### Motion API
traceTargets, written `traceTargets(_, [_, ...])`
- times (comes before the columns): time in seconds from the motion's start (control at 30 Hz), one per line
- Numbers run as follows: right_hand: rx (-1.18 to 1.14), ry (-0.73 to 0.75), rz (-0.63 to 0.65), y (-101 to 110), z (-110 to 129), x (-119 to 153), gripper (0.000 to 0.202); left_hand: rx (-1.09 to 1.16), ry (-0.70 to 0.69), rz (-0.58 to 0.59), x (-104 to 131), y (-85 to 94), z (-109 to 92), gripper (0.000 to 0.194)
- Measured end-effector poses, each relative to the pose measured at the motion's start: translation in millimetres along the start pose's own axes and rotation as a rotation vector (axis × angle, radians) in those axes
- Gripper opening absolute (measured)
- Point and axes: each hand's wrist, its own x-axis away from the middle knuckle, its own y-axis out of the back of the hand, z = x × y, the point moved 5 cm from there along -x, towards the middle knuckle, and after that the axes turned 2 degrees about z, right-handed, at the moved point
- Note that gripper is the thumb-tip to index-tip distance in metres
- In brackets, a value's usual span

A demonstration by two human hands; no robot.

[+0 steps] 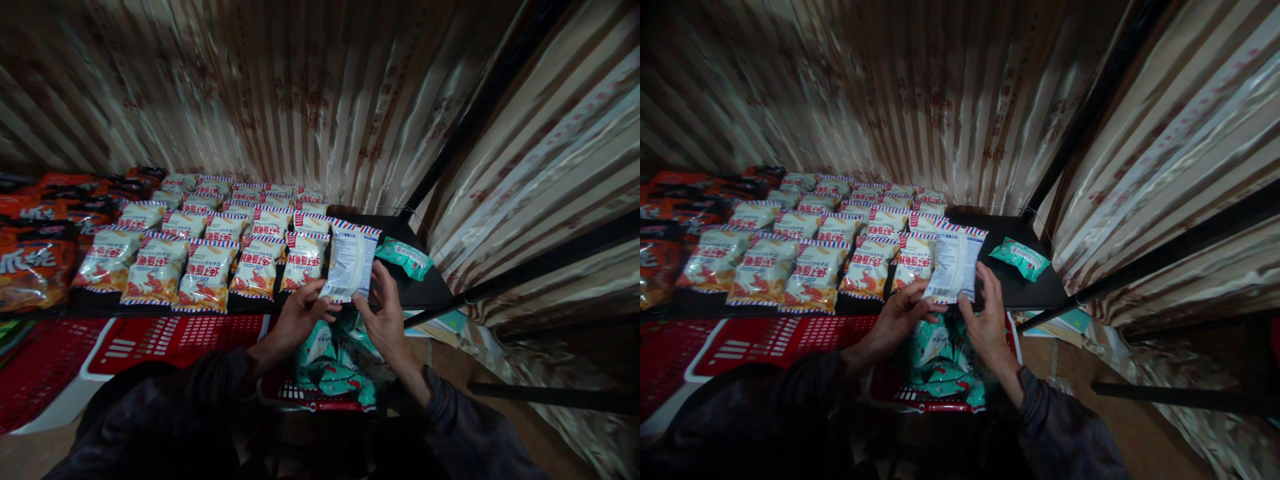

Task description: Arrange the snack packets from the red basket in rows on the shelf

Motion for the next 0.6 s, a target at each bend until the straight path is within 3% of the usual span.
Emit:
traceTargets(0.13, [0.13,0.069,-0.015,2,12,1,0.055,-0.058,-0.043,0.006,1,0.4,0,0.047])
traceTargets(0.3, [0.139,0.098,-0.013,0,18,4,0.057,-0.323,-0.255,-0.093,9,3.8,-17,0.029])
traceTargets(0.6, [0.091,0.118,-0.011,2,21,6,0.05,-0.456,-0.312,0.018,19,-7.5,-27,0.034])
